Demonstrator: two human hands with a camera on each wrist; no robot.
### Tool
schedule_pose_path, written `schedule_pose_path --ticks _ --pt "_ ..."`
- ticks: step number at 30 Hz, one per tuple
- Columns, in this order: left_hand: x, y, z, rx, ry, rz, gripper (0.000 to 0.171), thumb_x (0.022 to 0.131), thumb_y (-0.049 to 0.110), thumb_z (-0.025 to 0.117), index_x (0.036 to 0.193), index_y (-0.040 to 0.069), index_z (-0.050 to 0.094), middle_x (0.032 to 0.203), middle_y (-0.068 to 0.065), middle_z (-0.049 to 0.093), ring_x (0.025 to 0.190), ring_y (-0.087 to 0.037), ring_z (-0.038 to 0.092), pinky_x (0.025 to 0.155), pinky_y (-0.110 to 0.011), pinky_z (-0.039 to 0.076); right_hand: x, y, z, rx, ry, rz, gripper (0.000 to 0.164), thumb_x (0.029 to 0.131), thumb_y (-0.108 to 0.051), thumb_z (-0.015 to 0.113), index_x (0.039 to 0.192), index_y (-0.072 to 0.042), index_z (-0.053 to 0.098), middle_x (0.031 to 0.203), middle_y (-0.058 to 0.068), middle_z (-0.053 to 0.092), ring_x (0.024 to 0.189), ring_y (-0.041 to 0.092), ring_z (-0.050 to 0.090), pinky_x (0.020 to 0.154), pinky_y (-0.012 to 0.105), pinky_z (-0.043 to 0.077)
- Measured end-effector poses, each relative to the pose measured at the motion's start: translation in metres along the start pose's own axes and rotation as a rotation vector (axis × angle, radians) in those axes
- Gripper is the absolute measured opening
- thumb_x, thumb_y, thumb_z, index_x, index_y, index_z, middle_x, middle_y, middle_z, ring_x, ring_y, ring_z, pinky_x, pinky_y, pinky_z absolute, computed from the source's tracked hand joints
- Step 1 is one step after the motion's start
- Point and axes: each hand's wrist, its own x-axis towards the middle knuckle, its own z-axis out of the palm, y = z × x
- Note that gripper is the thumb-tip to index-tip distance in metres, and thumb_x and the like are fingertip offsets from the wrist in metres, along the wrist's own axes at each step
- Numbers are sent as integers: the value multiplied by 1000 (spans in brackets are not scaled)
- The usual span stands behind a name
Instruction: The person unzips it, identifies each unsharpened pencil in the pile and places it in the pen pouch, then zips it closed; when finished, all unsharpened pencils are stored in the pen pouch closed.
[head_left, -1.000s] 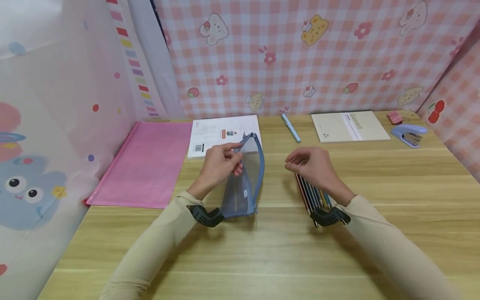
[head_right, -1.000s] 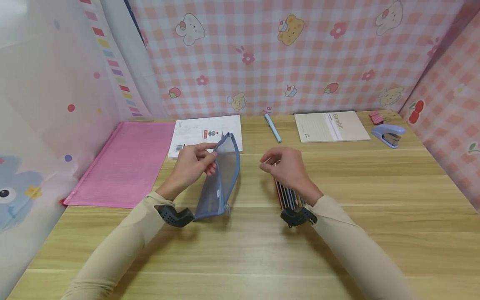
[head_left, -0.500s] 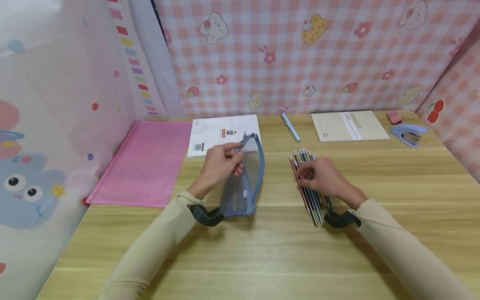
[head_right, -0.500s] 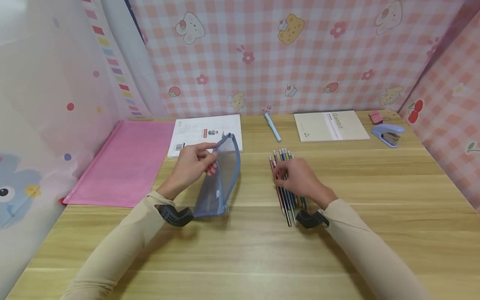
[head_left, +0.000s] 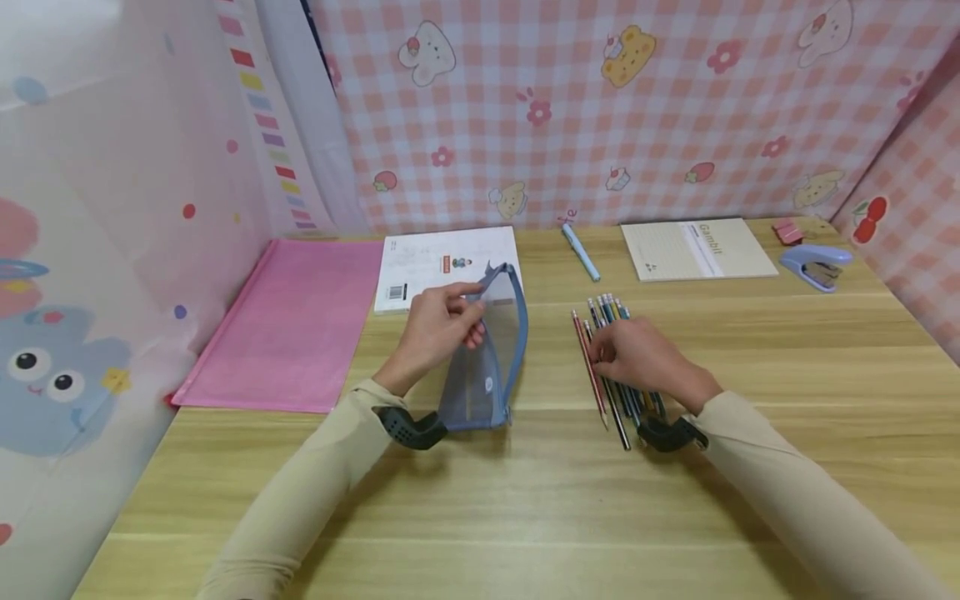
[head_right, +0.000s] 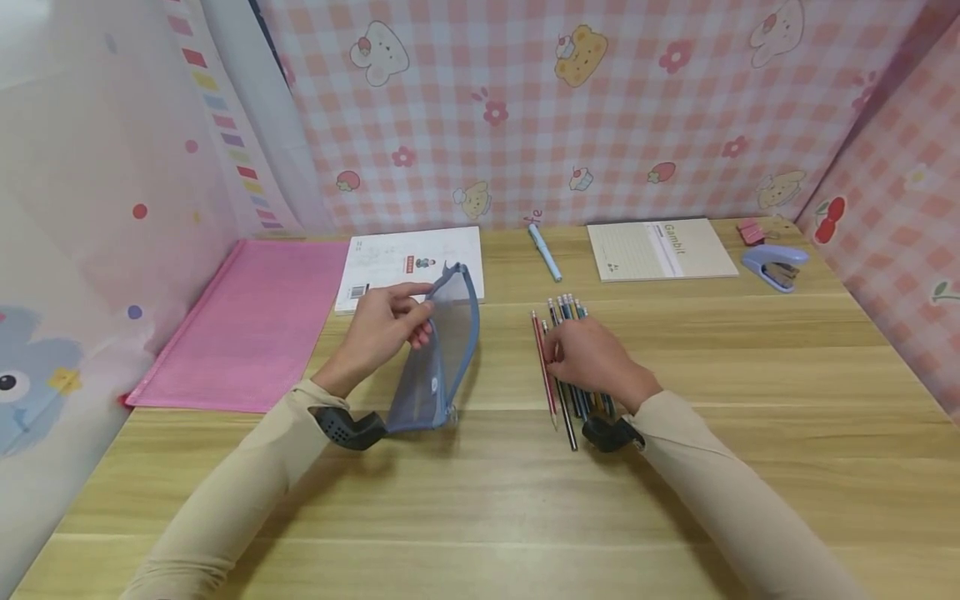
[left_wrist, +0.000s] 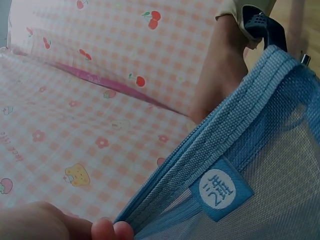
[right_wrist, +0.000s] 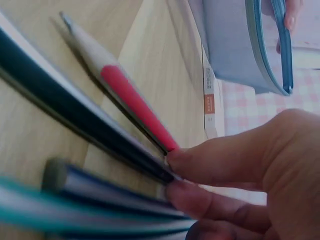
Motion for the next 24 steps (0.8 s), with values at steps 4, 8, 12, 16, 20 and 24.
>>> schedule_pose_path --ticks 4,8,12,16,20,24 --pt "0 0 0 4 4 15 38 97 6 60 134 -1 61 73 -13 72 50 -10 64 60 -49 64 3 -6 1 -41 4 2 5 81 -11 79 80 -12 75 75 1 74 71 15 67 67 36 59" --pt "0 -1 0 1 17 26 37 96 5 60 133 0 62 71 -13 72 50 -9 63 62 -53 63 6 -12 1 -76 21 56 5 75 -9 78 78 -13 76 79 5 73 72 20 64 63 37 55" --pt "0 -1 -1 -2 24 27 36 96 6 61 132 1 63 70 -12 71 49 -10 63 64 -58 62 10 -17 2 -72 31 123 8 70 -8 74 75 -14 76 83 9 73 69 23 59 57 35 52" --pt "0 -1 -1 5 16 26 37 97 7 61 133 2 63 69 -10 71 50 -10 63 64 -57 62 12 -15 2 -53 31 169 6 72 -12 78 77 -15 79 89 11 76 72 22 60 61 34 53" --pt "0 -1 -1 3 16 17 37 96 7 61 133 2 62 70 -10 71 50 -10 63 64 -57 63 13 -13 0 42 45 205 10 74 -14 79 84 -14 82 85 10 76 67 17 54 55 26 45" --pt "0 -1 -2 -4 15 13 37 97 6 61 133 1 62 71 -12 72 51 -11 64 65 -57 63 14 -15 -6 216 80 234 13 80 -13 76 91 -10 82 71 7 72 56 10 47 47 21 36"
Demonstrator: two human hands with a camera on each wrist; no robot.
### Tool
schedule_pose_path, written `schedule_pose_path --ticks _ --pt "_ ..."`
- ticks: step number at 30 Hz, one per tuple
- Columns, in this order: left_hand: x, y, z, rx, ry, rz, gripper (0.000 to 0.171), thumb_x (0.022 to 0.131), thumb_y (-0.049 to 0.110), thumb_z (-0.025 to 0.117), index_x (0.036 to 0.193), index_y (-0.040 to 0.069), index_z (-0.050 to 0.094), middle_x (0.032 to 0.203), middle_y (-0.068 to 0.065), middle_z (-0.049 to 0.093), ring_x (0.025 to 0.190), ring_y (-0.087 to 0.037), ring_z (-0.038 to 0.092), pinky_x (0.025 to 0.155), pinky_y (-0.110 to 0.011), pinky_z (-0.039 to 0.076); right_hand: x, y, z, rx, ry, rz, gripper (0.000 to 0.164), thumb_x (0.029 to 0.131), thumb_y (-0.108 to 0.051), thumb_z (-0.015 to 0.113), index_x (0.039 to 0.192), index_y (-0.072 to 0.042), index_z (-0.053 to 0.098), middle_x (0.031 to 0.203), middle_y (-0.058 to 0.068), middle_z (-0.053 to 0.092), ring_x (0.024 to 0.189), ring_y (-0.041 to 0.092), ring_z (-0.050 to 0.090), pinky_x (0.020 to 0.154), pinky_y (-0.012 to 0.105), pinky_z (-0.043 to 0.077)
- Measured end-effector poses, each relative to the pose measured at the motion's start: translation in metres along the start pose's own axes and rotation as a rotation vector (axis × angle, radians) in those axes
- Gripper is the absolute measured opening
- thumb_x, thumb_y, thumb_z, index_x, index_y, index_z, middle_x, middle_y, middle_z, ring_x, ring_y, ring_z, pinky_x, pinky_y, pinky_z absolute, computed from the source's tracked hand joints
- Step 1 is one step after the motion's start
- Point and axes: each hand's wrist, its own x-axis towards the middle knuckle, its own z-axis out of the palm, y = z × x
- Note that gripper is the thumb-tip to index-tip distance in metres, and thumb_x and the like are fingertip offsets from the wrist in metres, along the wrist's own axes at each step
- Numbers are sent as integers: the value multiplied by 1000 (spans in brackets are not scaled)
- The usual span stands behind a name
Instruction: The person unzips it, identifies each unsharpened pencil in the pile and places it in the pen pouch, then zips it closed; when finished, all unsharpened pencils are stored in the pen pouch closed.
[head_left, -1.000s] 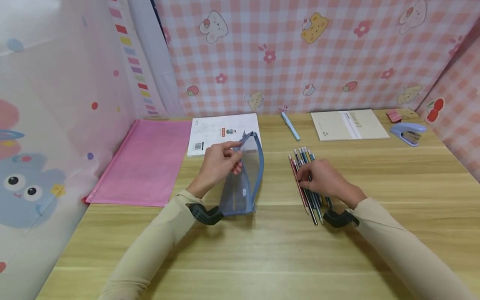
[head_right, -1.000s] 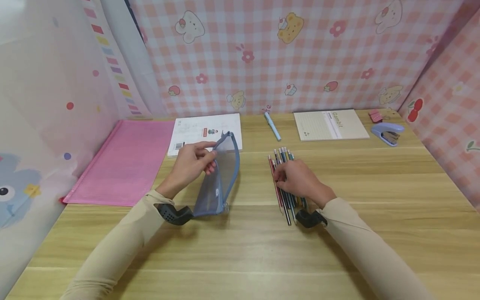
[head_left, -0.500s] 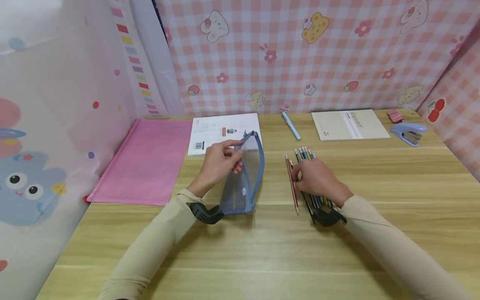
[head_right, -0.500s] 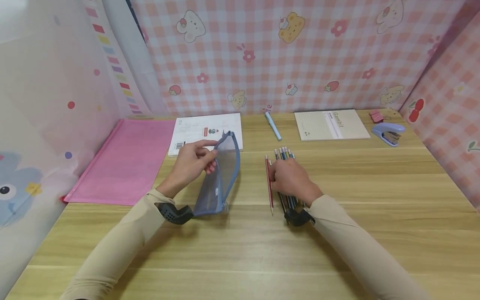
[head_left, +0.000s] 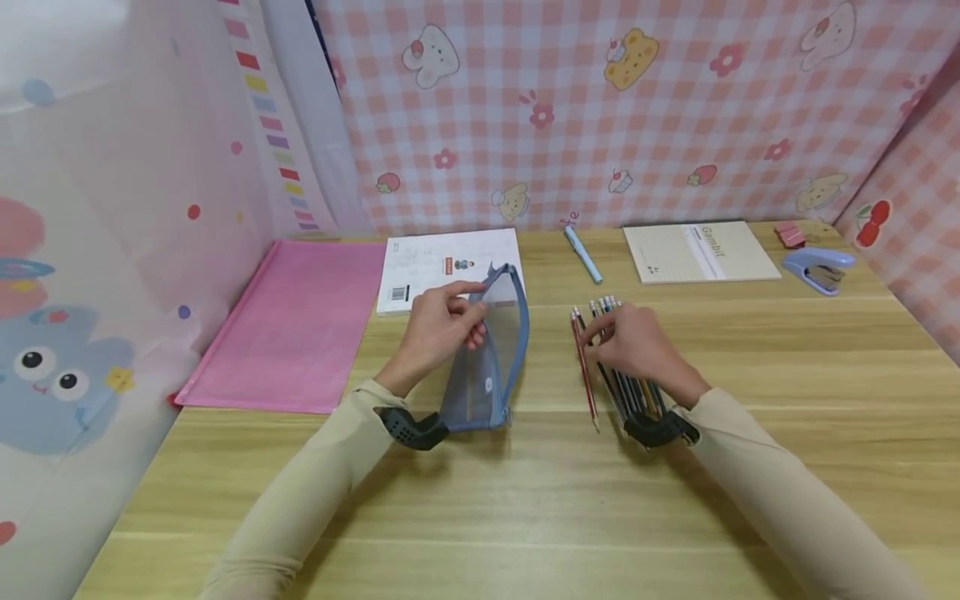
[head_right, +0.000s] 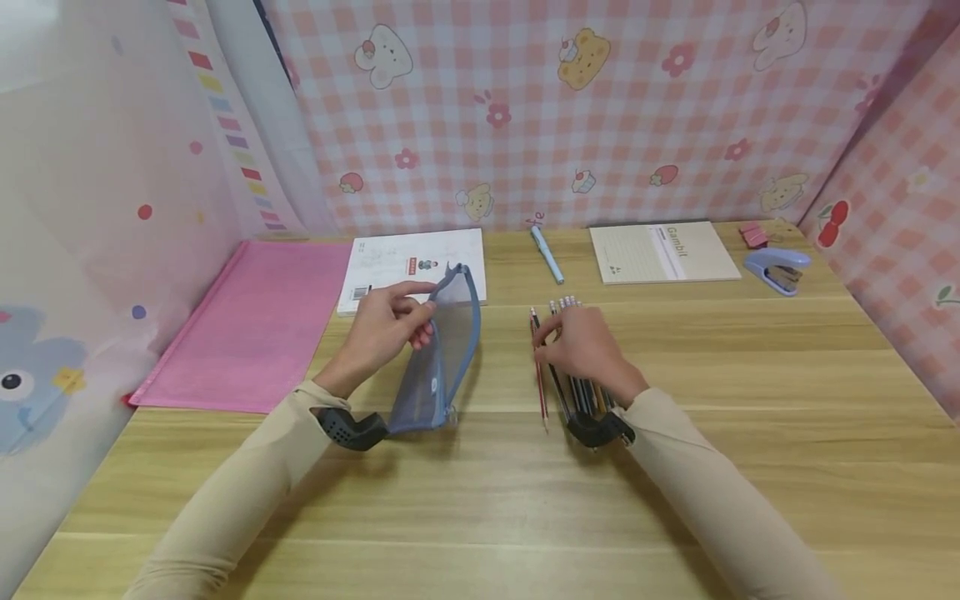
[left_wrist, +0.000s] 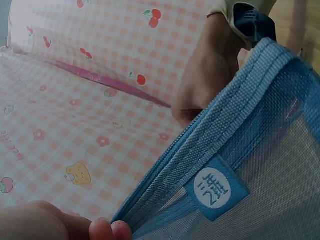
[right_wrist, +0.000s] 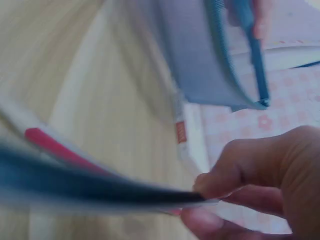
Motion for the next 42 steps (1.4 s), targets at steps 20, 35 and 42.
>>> schedule_pose_path --ticks 20,35,42 --pt "0 -1 5 10 -9 4 37 96 6 60 133 1 62 72 -13 72 50 -10 63 63 -55 63 16 -43 17 801 323 -32 23 86 -1 68 107 1 75 65 -13 68 44 4 47 41 18 40" --pt "0 1 5 5 5 -4 37 96 4 60 133 0 62 72 -16 72 48 -9 62 60 -52 64 30 -66 43 683 489 -41 21 84 -6 70 103 -7 78 76 5 73 50 3 54 42 17 42" --pt "0 2 5 8 13 12 38 96 5 60 134 -2 61 74 -16 73 49 -9 63 63 -54 64 23 -76 54 478 424 -70 23 82 -7 68 102 -8 79 83 13 76 62 12 60 48 17 42"
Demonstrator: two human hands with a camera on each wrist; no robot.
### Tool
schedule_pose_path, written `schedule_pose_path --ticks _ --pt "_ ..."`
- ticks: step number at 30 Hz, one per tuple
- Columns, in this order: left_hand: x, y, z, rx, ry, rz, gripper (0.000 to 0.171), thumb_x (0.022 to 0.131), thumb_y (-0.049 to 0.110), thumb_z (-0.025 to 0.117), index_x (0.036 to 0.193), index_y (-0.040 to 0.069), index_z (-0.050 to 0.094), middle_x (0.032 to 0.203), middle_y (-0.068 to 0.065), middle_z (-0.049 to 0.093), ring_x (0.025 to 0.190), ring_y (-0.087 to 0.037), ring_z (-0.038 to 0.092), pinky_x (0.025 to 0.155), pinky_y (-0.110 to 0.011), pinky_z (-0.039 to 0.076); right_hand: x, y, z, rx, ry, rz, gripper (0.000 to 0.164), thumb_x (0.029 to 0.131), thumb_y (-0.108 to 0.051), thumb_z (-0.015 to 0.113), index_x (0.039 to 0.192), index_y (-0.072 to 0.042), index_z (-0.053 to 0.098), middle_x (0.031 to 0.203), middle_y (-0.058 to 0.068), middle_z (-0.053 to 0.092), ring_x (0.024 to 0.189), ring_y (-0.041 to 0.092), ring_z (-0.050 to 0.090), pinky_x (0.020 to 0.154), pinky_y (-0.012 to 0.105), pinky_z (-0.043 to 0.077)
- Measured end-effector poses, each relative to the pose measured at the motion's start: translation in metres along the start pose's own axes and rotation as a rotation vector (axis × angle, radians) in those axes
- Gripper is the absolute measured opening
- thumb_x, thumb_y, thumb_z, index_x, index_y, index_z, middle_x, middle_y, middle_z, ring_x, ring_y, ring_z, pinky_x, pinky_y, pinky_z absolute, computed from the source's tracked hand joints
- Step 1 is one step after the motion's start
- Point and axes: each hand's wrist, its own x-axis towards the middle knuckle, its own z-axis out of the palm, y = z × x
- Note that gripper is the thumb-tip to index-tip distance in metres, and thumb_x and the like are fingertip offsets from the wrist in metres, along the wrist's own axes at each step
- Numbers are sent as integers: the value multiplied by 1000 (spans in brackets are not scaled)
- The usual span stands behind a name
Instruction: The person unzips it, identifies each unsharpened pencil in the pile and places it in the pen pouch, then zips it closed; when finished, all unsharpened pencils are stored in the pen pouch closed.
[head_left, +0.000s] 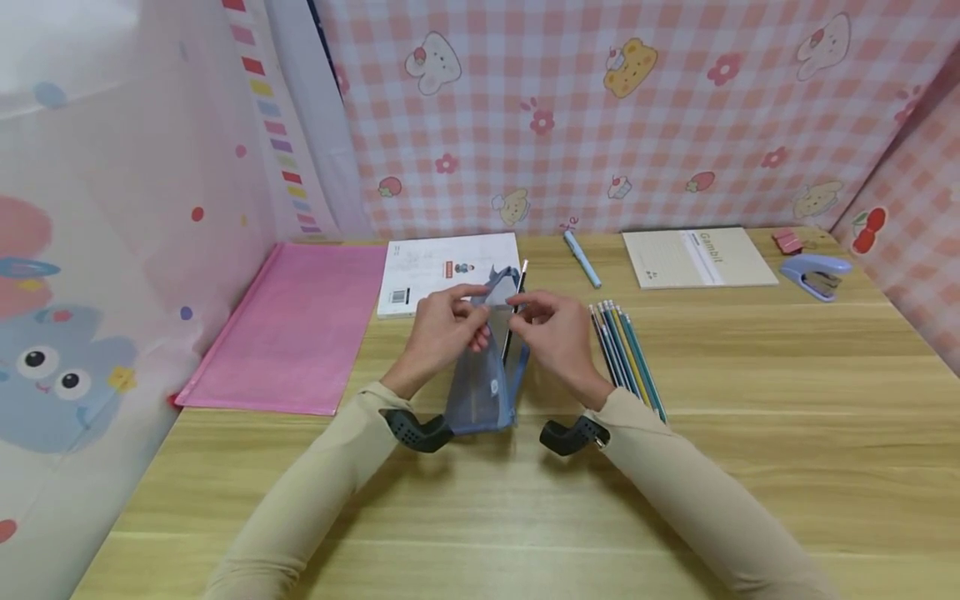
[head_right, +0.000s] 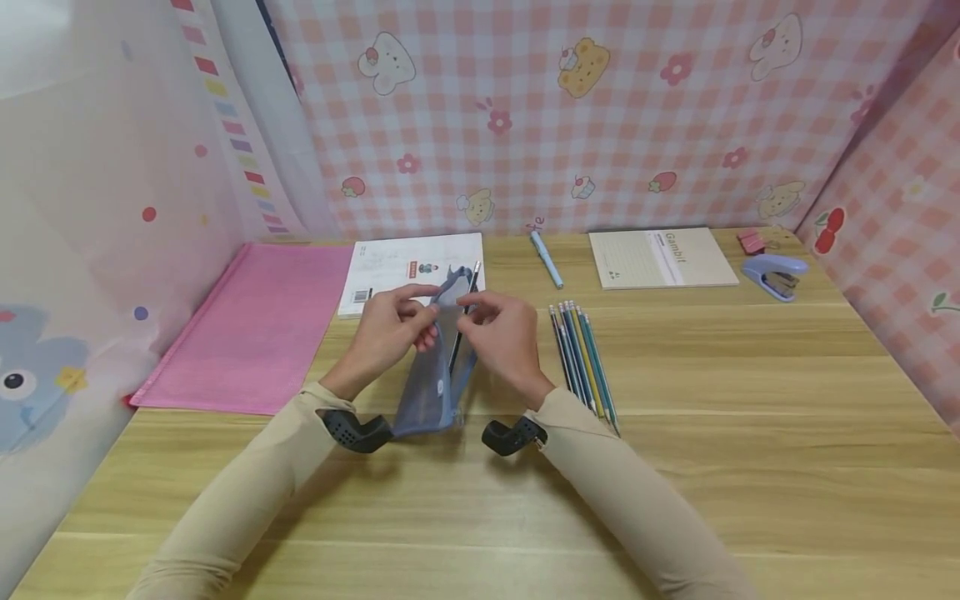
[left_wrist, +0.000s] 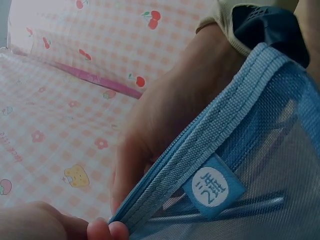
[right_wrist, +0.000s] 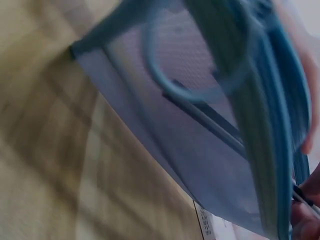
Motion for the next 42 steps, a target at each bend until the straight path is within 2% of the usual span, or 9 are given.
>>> schedule_pose_path --ticks 5,12,17,21,23,29,35,39,42 --pt "1 -1 0 -5 0 9 38 97 7 59 134 -2 60 74 -16 73 50 -9 63 65 -56 63 -4 -4 5 -73 -57 -25 19 82 -6 70 99 -8 79 79 10 76 62 15 61 48 19 45" --pt "0 -2 0 13 4 2 36 98 8 59 133 -1 61 71 -13 72 49 -10 63 58 -46 64 -6 -10 9 -205 -164 -50 22 84 -8 70 103 -12 80 81 7 78 69 17 72 53 21 52" --pt "0 -2 0 15 9 -11 35 98 8 60 132 0 62 70 -11 72 49 -10 63 60 -48 64 -6 -10 5 -216 -210 -62 25 85 -5 67 106 -13 79 87 8 79 75 19 73 57 23 55" --pt "0 -3 0 -2 9 -20 36 97 8 60 132 0 62 69 -9 71 49 -10 63 59 -48 64 -6 -5 -15 -183 -199 -95 17 88 -8 70 103 -9 78 90 9 79 78 20 72 65 26 58" --pt "0 -3 0 -17 8 -19 37 97 6 60 132 -1 62 69 -9 71 49 -10 63 59 -48 64 -6 0 -30 -191 -187 -111 13 89 -10 72 100 -8 79 90 8 79 77 18 71 67 23 57" --pt "1 -2 0 -28 11 -21 37 96 5 60 133 -1 61 69 -8 71 49 -9 63 63 -55 64 0 23 -74 -273 -230 -134 7 89 -8 73 93 -5 78 86 10 77 71 13 63 61 14 50" --pt "2 -3 -1 -16 5 -24 37 97 6 60 134 0 61 70 -9 71 50 -10 63 65 -56 63 3 43 -107 -365 -386 -111 7 88 -8 73 93 -5 77 84 8 75 70 12 59 60 17 48" --pt "2 -3 -2 -16 3 -20 37 97 6 60 134 0 61 71 -10 72 50 -10 63 64 -54 64 3 50 -120 -416 -518 -106 10 87 -7 75 96 -4 76 83 6 73 68 12 57 56 19 46" --pt "2 -3 -2 -21 0 -21 38 96 6 59 134 0 61 70 -9 71 50 -10 63 63 -54 64 2 53 -126 -440 -582 -99 12 86 -6 76 98 -5 76 84 4 73 68 12 57 55 19 46"
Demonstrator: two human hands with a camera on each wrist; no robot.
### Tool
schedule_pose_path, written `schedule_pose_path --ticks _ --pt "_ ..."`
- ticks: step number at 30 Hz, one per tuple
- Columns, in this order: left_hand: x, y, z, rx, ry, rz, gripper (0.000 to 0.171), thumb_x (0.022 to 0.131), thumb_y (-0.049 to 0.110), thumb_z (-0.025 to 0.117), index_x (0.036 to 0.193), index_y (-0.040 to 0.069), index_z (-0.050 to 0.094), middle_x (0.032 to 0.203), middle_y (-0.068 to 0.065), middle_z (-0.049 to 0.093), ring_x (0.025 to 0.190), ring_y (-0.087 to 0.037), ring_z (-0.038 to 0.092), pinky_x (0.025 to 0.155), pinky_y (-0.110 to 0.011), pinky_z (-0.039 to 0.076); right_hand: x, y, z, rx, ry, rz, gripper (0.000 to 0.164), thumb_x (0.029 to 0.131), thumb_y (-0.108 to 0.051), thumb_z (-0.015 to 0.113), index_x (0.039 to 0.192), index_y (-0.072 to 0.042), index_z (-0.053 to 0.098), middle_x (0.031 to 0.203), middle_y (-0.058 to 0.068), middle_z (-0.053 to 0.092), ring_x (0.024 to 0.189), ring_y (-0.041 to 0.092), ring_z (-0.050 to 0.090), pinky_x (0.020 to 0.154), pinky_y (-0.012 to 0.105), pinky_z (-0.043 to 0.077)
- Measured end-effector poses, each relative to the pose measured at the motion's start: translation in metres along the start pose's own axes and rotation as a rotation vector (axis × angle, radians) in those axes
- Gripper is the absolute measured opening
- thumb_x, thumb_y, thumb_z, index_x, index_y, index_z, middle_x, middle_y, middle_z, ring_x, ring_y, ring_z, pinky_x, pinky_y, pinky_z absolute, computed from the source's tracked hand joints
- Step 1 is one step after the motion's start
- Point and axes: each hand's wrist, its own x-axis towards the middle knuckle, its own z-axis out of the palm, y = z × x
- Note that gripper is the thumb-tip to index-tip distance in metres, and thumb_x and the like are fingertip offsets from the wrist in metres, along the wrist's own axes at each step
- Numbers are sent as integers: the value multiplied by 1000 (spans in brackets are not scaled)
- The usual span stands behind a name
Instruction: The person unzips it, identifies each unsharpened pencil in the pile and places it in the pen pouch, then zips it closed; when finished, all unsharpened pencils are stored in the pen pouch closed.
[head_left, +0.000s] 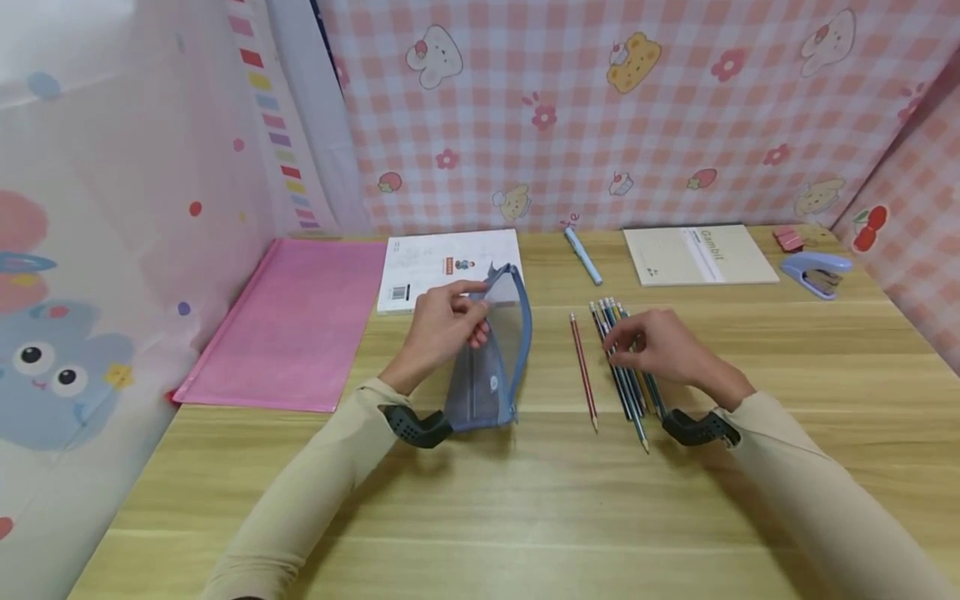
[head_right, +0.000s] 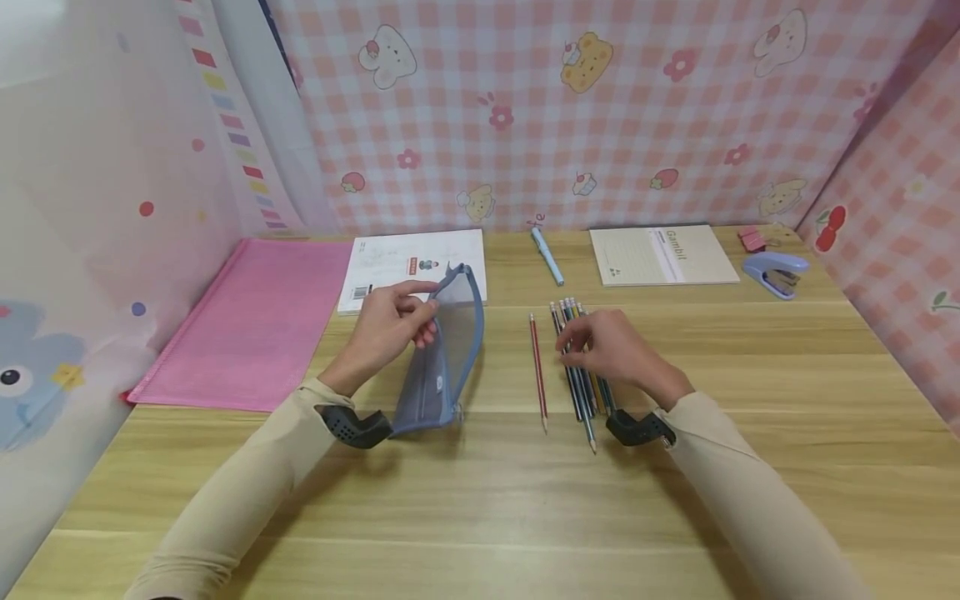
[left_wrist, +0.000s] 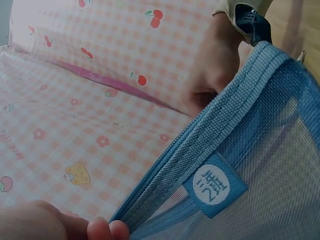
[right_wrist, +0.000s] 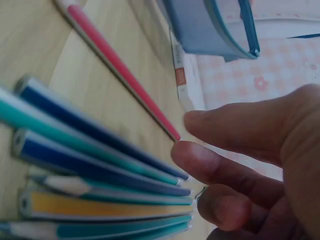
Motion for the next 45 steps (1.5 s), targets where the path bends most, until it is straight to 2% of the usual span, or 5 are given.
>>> schedule_pose_path --ticks 8,15,24,35,45 --pt "-1 2 -1 3 4 9 37 96 6 59 132 1 62 70 -9 71 50 -9 63 64 -55 63 1 6 8 -12 -49 -36 9 85 -4 76 91 -11 76 79 -1 71 70 8 60 59 19 50" --pt "-2 1 -2 3 -3 -10 37 96 7 59 133 1 62 71 -9 72 51 -9 64 59 -45 65 4 4 14 -42 -86 -19 8 84 -5 77 89 -11 76 76 -1 70 70 9 58 58 20 48" --pt "-4 2 -4 7 11 2 35 96 7 60 131 3 64 71 -10 72 50 -9 63 65 -56 63 15 -10 22 -156 -87 29 14 78 -17 84 89 -13 75 74 -1 75 69 9 66 63 26 54" --pt "-3 2 -3 7 6 17 36 97 7 59 133 2 62 70 -9 71 50 -10 63 64 -57 63 18 -20 26 -89 -68 166 30 70 -7 82 100 -7 77 76 7 75 63 12 65 52 22 50" --pt "-3 3 -2 10 -2 16 37 97 8 59 133 0 62 70 -9 71 50 -10 63 65 -57 63 16 -17 25 68 -52 237 34 79 -5 73 113 -10 75 81 9 73 64 13 59 54 23 48"
